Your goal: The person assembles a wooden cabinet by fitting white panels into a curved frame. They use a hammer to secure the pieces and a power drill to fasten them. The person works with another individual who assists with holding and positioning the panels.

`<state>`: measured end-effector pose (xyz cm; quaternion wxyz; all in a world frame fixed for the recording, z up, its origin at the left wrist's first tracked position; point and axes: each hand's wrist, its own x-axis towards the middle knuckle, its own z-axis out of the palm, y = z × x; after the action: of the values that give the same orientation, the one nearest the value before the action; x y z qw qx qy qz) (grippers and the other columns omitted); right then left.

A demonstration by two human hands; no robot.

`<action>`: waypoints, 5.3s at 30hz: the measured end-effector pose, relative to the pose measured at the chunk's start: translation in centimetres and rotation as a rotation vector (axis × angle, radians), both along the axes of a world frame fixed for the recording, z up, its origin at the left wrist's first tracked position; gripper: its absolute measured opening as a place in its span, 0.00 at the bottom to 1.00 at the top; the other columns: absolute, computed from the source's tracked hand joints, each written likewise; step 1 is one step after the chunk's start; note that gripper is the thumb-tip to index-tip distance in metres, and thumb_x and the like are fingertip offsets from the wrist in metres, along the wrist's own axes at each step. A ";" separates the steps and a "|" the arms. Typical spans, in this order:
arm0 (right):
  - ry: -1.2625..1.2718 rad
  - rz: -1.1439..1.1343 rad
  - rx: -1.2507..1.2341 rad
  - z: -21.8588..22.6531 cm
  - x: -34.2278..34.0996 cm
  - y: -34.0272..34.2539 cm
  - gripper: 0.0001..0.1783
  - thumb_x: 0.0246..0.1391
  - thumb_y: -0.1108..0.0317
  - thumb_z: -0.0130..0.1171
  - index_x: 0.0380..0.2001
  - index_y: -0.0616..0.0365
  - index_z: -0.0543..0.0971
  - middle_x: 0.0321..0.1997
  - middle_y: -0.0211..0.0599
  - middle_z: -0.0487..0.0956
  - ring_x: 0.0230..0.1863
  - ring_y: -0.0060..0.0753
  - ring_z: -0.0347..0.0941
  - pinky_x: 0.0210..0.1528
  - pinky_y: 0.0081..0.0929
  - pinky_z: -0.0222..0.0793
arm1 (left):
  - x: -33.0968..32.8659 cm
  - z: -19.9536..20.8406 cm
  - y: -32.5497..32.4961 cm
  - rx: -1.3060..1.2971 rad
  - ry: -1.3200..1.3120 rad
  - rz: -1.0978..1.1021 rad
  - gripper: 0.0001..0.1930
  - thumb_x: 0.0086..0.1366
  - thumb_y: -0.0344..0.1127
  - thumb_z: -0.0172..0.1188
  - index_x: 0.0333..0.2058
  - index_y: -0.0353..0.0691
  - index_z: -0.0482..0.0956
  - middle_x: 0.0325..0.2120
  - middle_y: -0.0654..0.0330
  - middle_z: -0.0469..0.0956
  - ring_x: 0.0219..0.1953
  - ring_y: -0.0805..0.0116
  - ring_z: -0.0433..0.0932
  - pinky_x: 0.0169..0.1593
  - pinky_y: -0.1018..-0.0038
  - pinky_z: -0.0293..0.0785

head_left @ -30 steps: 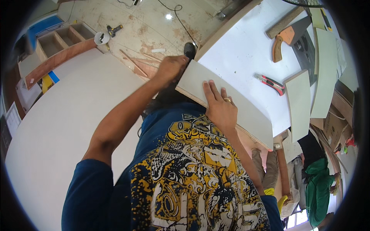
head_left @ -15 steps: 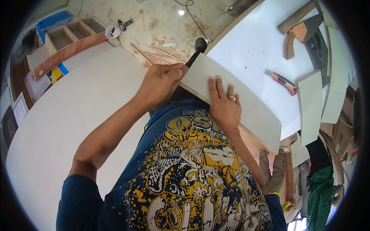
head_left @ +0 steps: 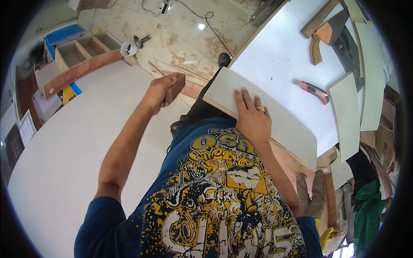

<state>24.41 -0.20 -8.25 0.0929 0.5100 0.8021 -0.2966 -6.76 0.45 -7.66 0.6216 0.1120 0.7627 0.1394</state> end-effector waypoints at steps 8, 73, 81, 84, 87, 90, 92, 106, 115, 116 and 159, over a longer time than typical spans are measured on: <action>0.000 0.029 0.008 0.1 0.3 -0.5 0.33 0.56 0.68 0.49 0.67 0.48 0.65 0.72 0.41 0.64 0.63 0.67 0.69 0.60 0.64 0.67 | 7.5 5.7 -0.6 0.099 -0.009 -0.085 0.30 0.65 0.45 0.58 0.61 0.32 0.73 0.38 0.55 0.81 0.35 0.74 0.76 0.39 0.81 0.72; -0.037 0.047 -0.069 0.7 0.0 -0.9 0.35 0.55 0.71 0.50 0.68 0.48 0.63 0.73 0.40 0.63 0.65 0.65 0.67 0.63 0.63 0.64 | 8.5 2.7 1.7 0.216 -0.008 -0.180 0.26 0.67 0.40 0.55 0.59 0.30 0.74 0.28 0.62 0.79 0.22 0.80 0.66 0.27 0.80 0.63; -0.007 0.029 -0.030 0.9 -0.3 -0.3 0.36 0.53 0.72 0.52 0.68 0.48 0.64 0.72 0.39 0.65 0.63 0.64 0.69 0.62 0.62 0.66 | 8.1 -10.2 2.4 0.456 0.032 -0.265 0.24 0.67 0.39 0.54 0.57 0.29 0.76 0.26 0.61 0.77 0.19 0.79 0.66 0.23 0.79 0.63; -0.019 0.032 -0.048 1.2 -0.2 0.3 0.37 0.52 0.73 0.53 0.68 0.47 0.64 0.72 0.38 0.65 0.64 0.63 0.69 0.62 0.61 0.65 | 5.9 -16.1 2.7 0.334 -0.206 -0.195 0.24 0.67 0.40 0.55 0.57 0.31 0.77 0.24 0.62 0.76 0.19 0.78 0.67 0.21 0.77 0.62; -0.023 0.022 -0.051 0.8 -0.1 0.1 0.38 0.51 0.73 0.53 0.68 0.46 0.64 0.73 0.37 0.64 0.64 0.63 0.69 0.63 0.61 0.65 | 4.3 -8.8 2.9 0.125 -0.163 -0.055 0.25 0.67 0.44 0.56 0.57 0.33 0.77 0.21 0.65 0.73 0.18 0.78 0.67 0.19 0.77 0.59; -0.022 0.013 -0.065 0.7 -0.2 0.0 0.38 0.51 0.73 0.53 0.68 0.46 0.64 0.73 0.37 0.64 0.64 0.63 0.69 0.63 0.61 0.65 | 5.2 0.2 0.7 0.232 -0.122 -0.078 0.27 0.69 0.40 0.54 0.61 0.27 0.71 0.24 0.63 0.77 0.20 0.79 0.69 0.23 0.80 0.64; -0.021 0.011 -0.075 0.7 0.0 0.3 0.38 0.51 0.73 0.53 0.68 0.46 0.64 0.73 0.37 0.64 0.64 0.63 0.69 0.63 0.61 0.65 | 6.8 3.8 -0.2 0.305 -0.042 -0.133 0.28 0.68 0.42 0.55 0.61 0.27 0.71 0.34 0.58 0.78 0.32 0.76 0.72 0.37 0.79 0.66; -0.006 0.026 -0.093 1.3 0.2 0.9 0.37 0.53 0.72 0.53 0.68 0.46 0.64 0.72 0.38 0.66 0.64 0.63 0.69 0.62 0.59 0.66 | 7.6 -11.1 3.9 0.389 0.111 -0.444 0.25 0.67 0.40 0.53 0.56 0.28 0.75 0.32 0.53 0.82 0.32 0.68 0.78 0.37 0.74 0.72; 0.007 -0.007 -0.099 1.0 0.4 1.3 0.35 0.53 0.72 0.53 0.67 0.49 0.65 0.72 0.37 0.66 0.64 0.62 0.69 0.62 0.59 0.67 | 6.0 -1.7 5.0 0.132 -0.107 -0.127 0.28 0.66 0.42 0.54 0.61 0.31 0.72 0.16 0.66 0.70 0.11 0.78 0.61 0.16 0.78 0.56; 0.005 0.006 -0.092 1.0 0.4 1.2 0.35 0.54 0.72 0.52 0.67 0.49 0.65 0.72 0.37 0.66 0.64 0.61 0.69 0.62 0.59 0.67 | 7.1 0.1 5.4 0.139 -0.087 -0.140 0.28 0.66 0.42 0.54 0.60 0.31 0.72 0.16 0.66 0.70 0.12 0.78 0.61 0.16 0.78 0.56; 0.124 0.048 -0.316 4.3 3.4 11.4 0.36 0.45 0.38 0.69 0.47 0.57 0.80 0.31 0.51 0.81 0.37 0.53 0.80 0.40 0.44 0.72 | 8.3 2.1 1.2 0.495 -0.360 0.631 0.24 0.71 0.44 0.54 0.58 0.32 0.70 0.43 0.54 0.78 0.40 0.64 0.78 0.44 0.69 0.76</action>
<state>27.83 11.15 -3.96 0.1294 0.4504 0.7615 -0.4477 1.51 1.63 -5.55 0.6262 -0.0071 0.5826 0.5181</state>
